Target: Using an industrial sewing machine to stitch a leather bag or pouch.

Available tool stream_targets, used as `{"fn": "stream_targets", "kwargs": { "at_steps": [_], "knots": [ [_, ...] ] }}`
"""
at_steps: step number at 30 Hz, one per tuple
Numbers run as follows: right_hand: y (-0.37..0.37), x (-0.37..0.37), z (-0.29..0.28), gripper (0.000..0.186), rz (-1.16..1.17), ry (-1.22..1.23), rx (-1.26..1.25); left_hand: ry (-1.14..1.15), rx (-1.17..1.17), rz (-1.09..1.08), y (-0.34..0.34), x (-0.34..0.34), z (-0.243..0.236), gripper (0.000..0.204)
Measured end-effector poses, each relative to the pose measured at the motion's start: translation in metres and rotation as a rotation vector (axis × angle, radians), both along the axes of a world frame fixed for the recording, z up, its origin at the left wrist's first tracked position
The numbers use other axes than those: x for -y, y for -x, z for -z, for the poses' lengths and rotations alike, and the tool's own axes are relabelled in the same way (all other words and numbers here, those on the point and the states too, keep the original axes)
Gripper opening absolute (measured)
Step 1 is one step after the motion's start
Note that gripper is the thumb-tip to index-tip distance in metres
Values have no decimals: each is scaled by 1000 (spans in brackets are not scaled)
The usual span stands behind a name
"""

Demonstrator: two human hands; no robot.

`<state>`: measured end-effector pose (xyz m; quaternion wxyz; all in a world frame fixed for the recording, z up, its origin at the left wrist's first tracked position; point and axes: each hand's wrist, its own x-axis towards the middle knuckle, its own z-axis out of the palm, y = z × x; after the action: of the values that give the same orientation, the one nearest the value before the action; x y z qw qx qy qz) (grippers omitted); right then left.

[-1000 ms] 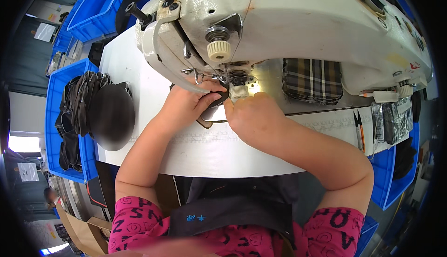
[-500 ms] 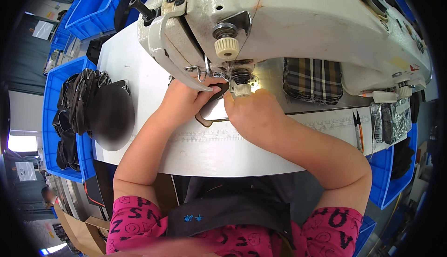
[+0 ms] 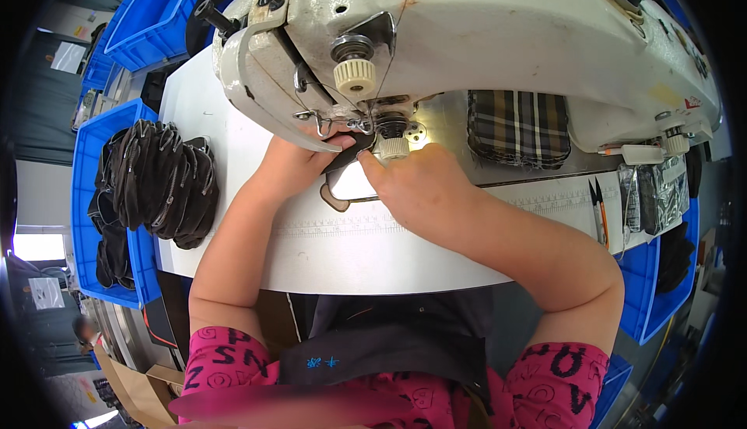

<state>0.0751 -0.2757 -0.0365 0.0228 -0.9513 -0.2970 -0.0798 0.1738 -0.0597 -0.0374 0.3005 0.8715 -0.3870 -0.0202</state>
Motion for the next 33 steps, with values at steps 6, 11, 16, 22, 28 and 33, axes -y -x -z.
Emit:
{"fn": "stream_targets", "kwargs": {
  "at_steps": [6, 11, 16, 22, 28, 33],
  "knots": [
    [-3, 2, 13, 55, -41, -42, 33, 38, 30, 41, -4, -1, 2, 18],
    [-4, 1, 10, 56, -41, -12, 27, -1, 92, 42, -5, -1, 4, 19],
    [-3, 1, 5, 57, -43, -12, 17, 18, 125, 36, -1, 1, 2, 18],
    [-4, 2, 14, 57, -30, -60, 23, -64, 181, -1, 3, 4, 2, 14],
    [-6, 0, 17, 58, -2, -33, 47, -105, 217, -85, 6, 8, -2, 13],
    [-8, 1, 20, 58, 4, -80, 13, -107, 272, -104, 10, 11, 2, 13]
  ]
}}
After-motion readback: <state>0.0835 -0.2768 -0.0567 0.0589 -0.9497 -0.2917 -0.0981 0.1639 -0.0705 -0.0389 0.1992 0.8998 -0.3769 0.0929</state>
